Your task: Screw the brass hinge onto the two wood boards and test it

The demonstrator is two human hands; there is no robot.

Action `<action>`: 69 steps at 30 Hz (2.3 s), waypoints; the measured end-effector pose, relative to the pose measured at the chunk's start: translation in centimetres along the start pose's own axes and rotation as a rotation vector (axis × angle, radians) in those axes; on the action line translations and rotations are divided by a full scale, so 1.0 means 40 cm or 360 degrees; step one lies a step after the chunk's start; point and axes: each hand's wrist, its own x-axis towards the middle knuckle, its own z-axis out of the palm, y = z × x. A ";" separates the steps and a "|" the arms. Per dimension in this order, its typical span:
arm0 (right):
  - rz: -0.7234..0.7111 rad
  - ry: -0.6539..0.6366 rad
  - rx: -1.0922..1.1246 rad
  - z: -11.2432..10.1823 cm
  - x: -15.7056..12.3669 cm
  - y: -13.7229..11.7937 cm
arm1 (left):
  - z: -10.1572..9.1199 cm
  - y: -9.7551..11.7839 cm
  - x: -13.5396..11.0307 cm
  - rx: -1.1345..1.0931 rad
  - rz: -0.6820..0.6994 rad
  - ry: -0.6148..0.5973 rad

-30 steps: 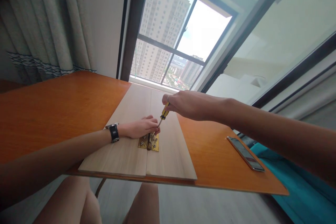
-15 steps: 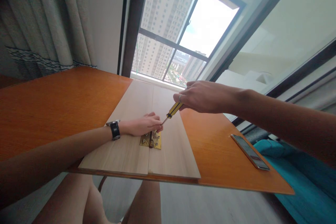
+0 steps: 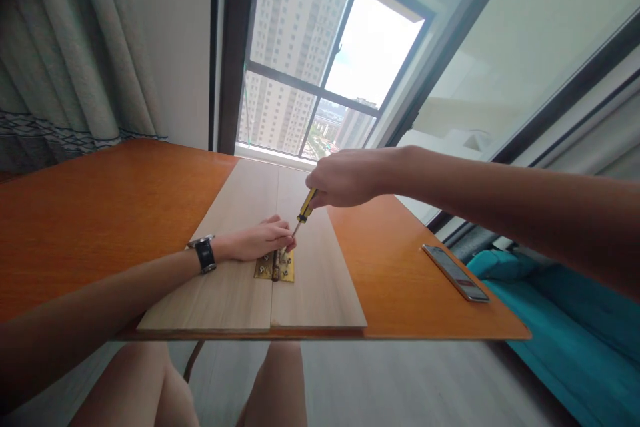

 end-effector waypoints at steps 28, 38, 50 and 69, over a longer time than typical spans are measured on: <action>-0.0338 0.0413 -0.0260 0.068 -0.007 0.025 | -0.019 0.007 -0.018 -0.0135 0.0037 0.0068; -0.0077 0.0177 0.0158 0.068 0.004 0.027 | -0.015 0.009 -0.018 -0.0090 0.0013 0.0066; -0.0237 0.0417 -0.0136 0.061 0.003 -0.013 | -0.017 0.003 -0.012 -0.0030 -0.0030 0.0005; -0.0322 0.0514 -0.0151 0.091 0.015 0.022 | -0.012 0.014 0.009 -0.0045 -0.0117 -0.0048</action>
